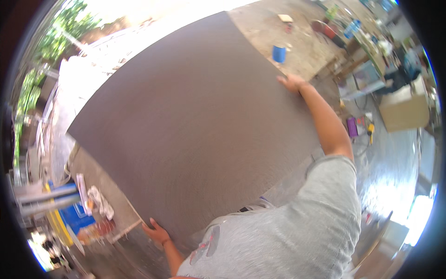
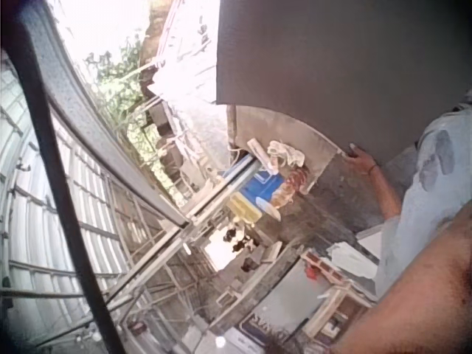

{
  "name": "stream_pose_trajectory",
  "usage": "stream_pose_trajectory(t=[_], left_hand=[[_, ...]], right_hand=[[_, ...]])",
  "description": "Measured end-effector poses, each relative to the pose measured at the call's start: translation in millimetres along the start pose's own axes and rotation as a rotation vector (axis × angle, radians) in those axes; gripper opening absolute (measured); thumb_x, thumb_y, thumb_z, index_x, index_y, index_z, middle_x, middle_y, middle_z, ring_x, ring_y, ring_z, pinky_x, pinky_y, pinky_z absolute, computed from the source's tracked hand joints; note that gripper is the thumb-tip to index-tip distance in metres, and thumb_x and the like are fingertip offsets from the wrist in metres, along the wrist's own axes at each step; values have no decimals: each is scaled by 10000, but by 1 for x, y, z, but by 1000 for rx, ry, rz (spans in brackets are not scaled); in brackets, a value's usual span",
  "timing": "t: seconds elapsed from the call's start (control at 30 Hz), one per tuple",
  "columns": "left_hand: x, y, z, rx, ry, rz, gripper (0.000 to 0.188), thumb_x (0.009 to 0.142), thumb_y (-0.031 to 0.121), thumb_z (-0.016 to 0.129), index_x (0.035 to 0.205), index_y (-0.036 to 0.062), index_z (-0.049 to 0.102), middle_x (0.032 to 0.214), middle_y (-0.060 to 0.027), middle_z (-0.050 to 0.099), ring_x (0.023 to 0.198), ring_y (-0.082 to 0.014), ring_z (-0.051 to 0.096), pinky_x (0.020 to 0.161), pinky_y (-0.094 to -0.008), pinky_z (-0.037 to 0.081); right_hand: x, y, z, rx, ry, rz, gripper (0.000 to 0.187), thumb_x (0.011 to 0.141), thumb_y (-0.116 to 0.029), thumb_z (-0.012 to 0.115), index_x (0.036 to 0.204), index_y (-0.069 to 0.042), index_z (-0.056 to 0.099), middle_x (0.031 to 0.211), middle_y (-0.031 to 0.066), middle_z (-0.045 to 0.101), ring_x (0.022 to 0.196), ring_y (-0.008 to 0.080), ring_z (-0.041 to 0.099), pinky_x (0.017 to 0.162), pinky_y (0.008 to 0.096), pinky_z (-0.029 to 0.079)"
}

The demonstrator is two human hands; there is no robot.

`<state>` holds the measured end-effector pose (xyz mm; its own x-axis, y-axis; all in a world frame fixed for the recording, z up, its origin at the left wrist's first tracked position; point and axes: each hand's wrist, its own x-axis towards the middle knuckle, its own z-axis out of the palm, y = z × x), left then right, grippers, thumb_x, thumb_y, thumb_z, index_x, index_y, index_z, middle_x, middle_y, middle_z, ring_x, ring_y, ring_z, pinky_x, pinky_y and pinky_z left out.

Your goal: The person picks up a light-colored wood panel and places it on a workbench, then takes a dark grey flexible sheet and places it on the panel. The person pours liquid adhesive from a bottle onto the grey sheet and spreads it evenly across the surface using a plastic scraper.

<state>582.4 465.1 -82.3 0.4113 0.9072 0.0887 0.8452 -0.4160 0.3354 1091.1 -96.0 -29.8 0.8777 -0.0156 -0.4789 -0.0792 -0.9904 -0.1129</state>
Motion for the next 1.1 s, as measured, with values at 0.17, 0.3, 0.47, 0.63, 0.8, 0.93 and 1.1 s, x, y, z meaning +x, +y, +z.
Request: stream_pose_trajectory(t=[0.17,0.3,0.47,0.63,0.8,0.93,1.1], left_hand=[[26,2,-6,-40,-36,27,596,813,474,574,1130,-29,526,1141,-216,520,1071,-356,482,905,-415,385],[22,-12,-25,-120,1,-23,619,752,522,615,1043,-23,576,999,-202,579,970,-345,534,852,-406,413],[36,-4,-24,-287,-118,-97,562,733,499,635,968,-11,606,953,-176,619,904,-327,576,801,-389,443],[35,-29,-24,-285,-195,-105,574,737,464,653,1015,-34,590,1010,-196,609,948,-305,577,826,-365,442],[40,-35,-43,-426,-316,0,610,740,448,648,1097,-36,546,1065,-190,589,1009,-291,559,860,-365,433],[58,-34,-74,-539,-350,-51,737,716,466,666,1207,-42,454,1140,-186,552,1080,-280,525,900,-356,417],[131,-95,-83,-704,27,-186,952,610,491,747,1273,-69,353,1187,-222,503,1091,-293,511,911,-348,410]], right_hand=[[-32,34,52,256,278,-56,688,810,-470,550,1248,39,407,1229,257,475,1170,354,441,970,393,351],[-6,13,74,249,339,-94,699,798,-459,566,1249,51,410,1217,265,482,1164,366,442,970,391,351],[-5,26,74,138,427,38,695,801,-482,543,1309,-37,376,1327,191,402,1229,331,379,998,434,312],[-83,-44,55,-88,512,131,611,813,-448,533,1334,-172,371,1389,68,347,1293,268,289,999,542,256],[-112,-51,42,-214,410,-79,575,797,-422,569,1271,-116,460,1328,144,410,1261,300,332,1002,501,286],[-118,-32,27,-58,296,-305,593,797,-364,582,1245,3,455,1253,227,466,1192,357,412,1002,375,319],[-230,-74,22,142,450,-500,506,831,-289,565,1238,-4,464,1275,201,454,1198,338,412,1006,385,309]])
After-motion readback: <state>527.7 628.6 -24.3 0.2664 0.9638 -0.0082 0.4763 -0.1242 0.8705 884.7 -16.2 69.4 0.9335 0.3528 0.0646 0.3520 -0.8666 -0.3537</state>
